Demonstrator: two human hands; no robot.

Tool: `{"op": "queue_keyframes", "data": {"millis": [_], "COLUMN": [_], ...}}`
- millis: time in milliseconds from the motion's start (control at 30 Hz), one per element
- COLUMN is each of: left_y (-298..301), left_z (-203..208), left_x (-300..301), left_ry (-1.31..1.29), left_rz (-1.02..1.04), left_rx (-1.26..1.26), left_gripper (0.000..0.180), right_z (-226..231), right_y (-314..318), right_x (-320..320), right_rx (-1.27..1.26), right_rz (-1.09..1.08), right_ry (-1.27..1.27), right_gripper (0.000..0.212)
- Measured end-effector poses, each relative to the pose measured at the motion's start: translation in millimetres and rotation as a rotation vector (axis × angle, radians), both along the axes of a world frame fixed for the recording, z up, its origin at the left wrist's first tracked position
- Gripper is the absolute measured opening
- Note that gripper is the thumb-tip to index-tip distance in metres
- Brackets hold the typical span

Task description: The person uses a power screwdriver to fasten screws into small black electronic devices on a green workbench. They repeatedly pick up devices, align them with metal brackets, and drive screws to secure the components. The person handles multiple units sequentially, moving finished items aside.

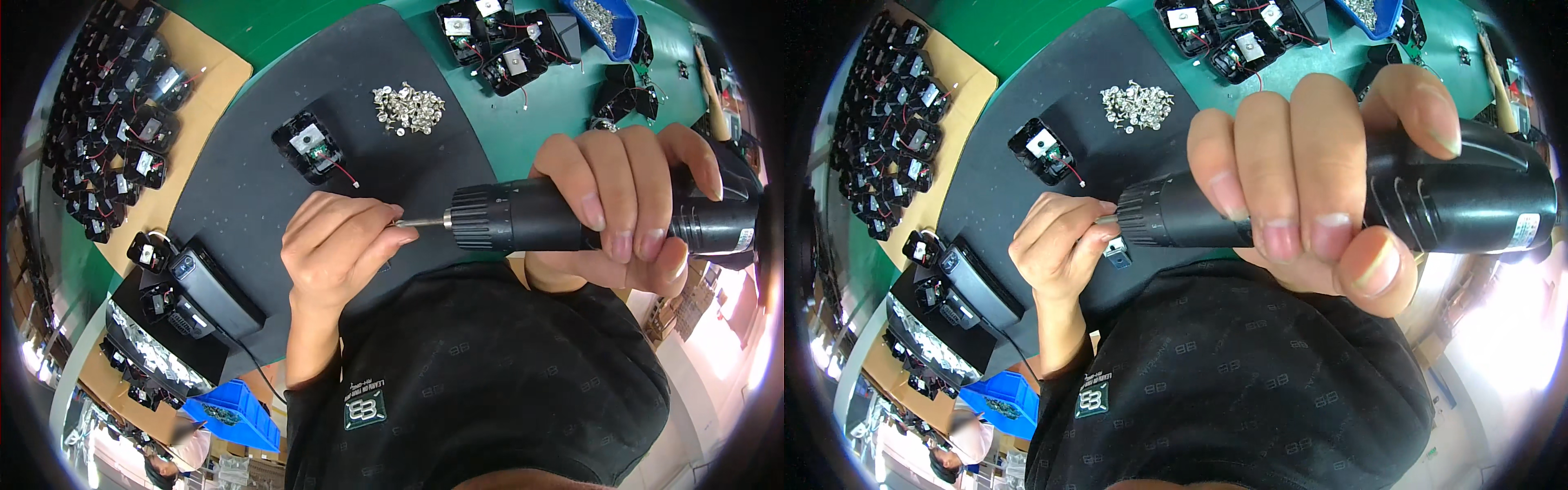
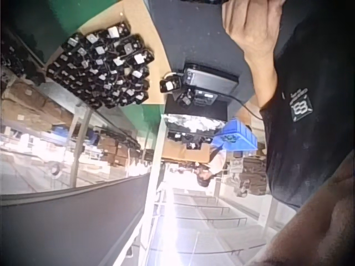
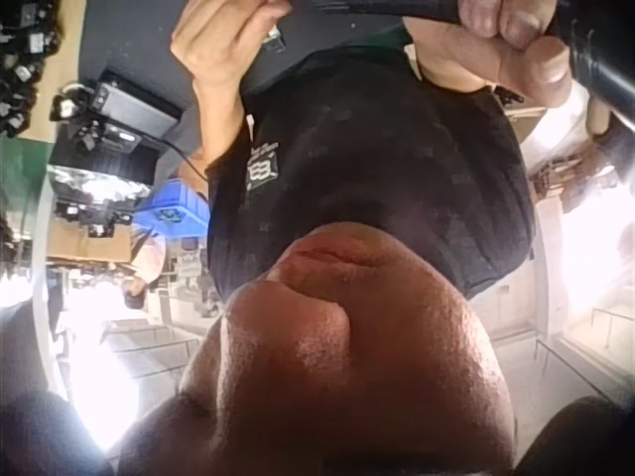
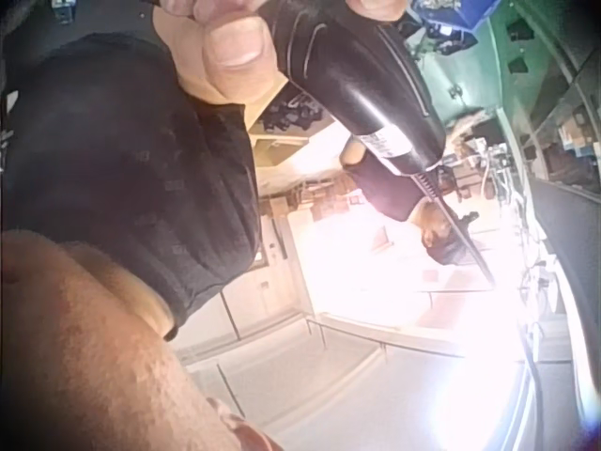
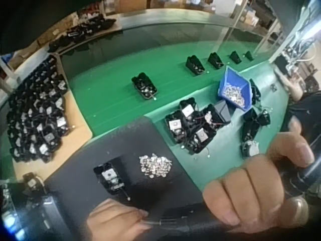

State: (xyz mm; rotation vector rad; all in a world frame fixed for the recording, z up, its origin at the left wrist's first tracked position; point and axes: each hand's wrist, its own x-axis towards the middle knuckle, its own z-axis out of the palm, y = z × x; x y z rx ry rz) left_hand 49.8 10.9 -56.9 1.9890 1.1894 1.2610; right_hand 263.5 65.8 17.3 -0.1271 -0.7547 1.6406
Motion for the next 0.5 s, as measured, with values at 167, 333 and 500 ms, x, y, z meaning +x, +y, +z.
{"op": "queue_keyframes", "data": {"millis": [167,333,500], "left_y": [-7.3,-8.4,-7.8], "left_z": [2.0,-0.4,2.3], "left_x": [-2.3,-5.6,-5.6], "left_ry": [-0.083,-0.129,-0.061], "left_rz": [0.022,0.04,0.067], "left_rx": [0.159,0.217,0.226], "left_gripper": [0.037,0.038,0.039], "right_z": [1.7,-9.5,-11.3], "right_y": [0.0,-0.9,3.5], "right_x": [-2.6,-19.5,-17.0], "right_rx": [0.011,0.098,0.134], "right_rz": [0.033,0.027,0.071], "right_ry": [0.048,0.211,0.196], "right_gripper": [0.038,0.041,0.042]}}
